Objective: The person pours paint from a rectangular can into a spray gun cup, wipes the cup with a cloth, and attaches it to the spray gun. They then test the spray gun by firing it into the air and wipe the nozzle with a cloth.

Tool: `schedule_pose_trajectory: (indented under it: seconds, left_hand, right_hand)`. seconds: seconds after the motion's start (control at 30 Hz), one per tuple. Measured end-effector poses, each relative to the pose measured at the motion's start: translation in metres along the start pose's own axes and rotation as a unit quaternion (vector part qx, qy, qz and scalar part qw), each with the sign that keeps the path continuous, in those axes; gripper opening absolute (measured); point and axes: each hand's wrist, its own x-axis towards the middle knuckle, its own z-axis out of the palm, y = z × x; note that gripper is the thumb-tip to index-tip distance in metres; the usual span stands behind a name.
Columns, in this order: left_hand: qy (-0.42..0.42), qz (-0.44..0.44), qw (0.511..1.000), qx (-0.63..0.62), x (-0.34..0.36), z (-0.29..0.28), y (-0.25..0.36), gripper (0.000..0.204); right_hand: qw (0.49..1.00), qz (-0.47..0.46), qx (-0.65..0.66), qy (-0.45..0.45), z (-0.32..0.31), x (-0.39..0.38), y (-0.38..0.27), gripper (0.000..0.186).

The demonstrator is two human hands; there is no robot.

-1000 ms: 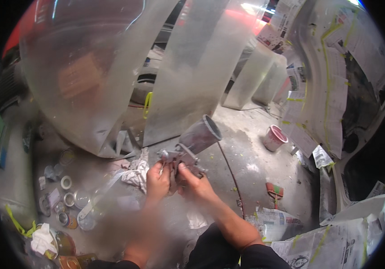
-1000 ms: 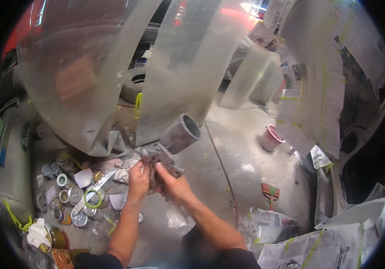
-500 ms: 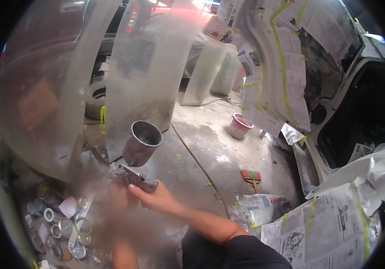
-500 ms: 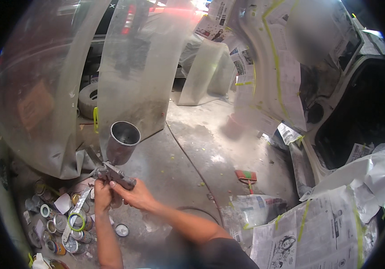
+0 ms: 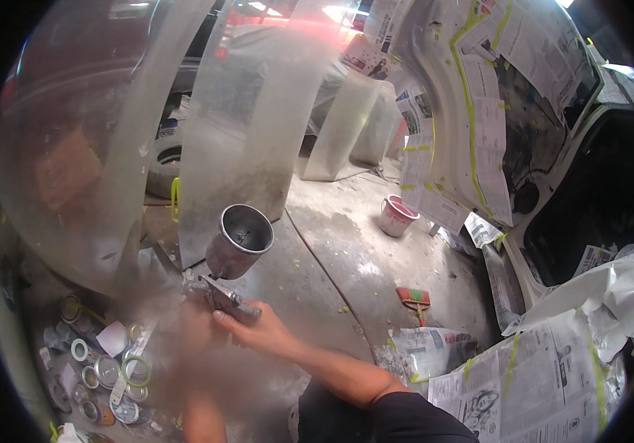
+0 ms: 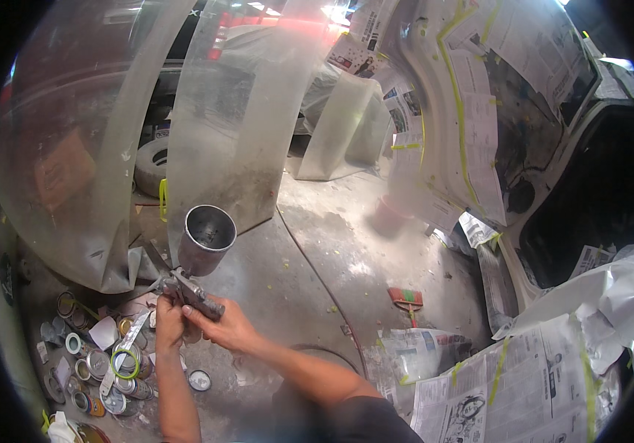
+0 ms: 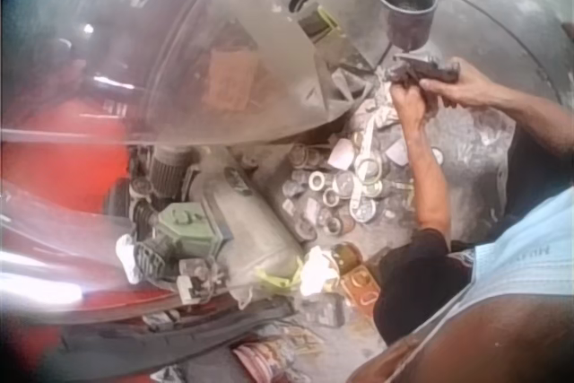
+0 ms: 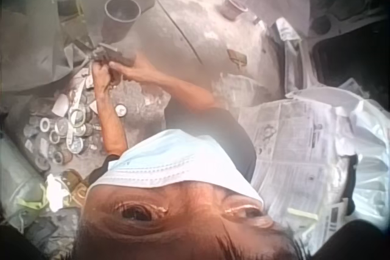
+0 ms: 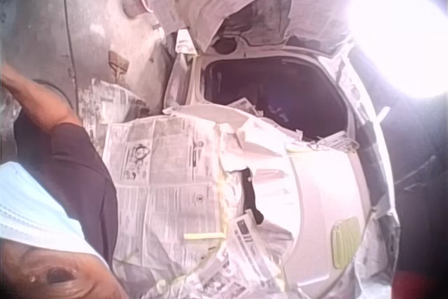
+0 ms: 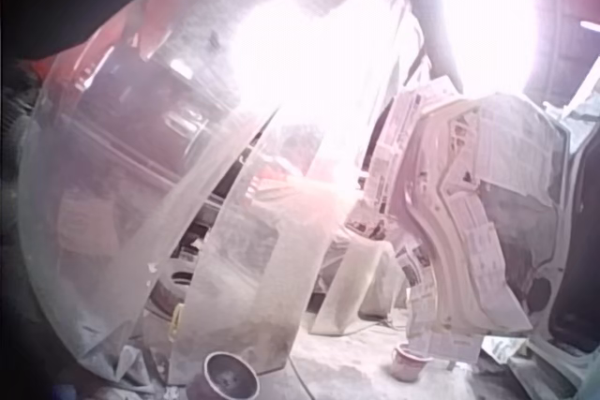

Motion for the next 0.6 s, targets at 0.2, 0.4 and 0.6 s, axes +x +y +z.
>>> schedule_pose_trajectory:
  seconds: [0.2, 0.4, 0.6]
  left_hand:
    - [-0.018, 0.059, 0.998, 0.017, 0.005, -0.005, -0.015, 0.017]
    - [-0.024, 0.144, 0.986, 0.086, 0.007, -0.007, -0.021, 0.025]
    - [0.01, 0.036, 0.999, -0.009, 0.003, 0.005, -0.005, 0.029]
  right_hand:
    - [1.0, -0.003, 0.003, -0.002, 0.0, -0.001, 0.001, 0.044]
    - [1.0, -0.001, -0.001, -0.008, 0.0, 0.0, 0.002, 0.043]
    - [1.0, -0.007, -0.005, 0.0, 0.0, 0.005, 0.009, 0.04]
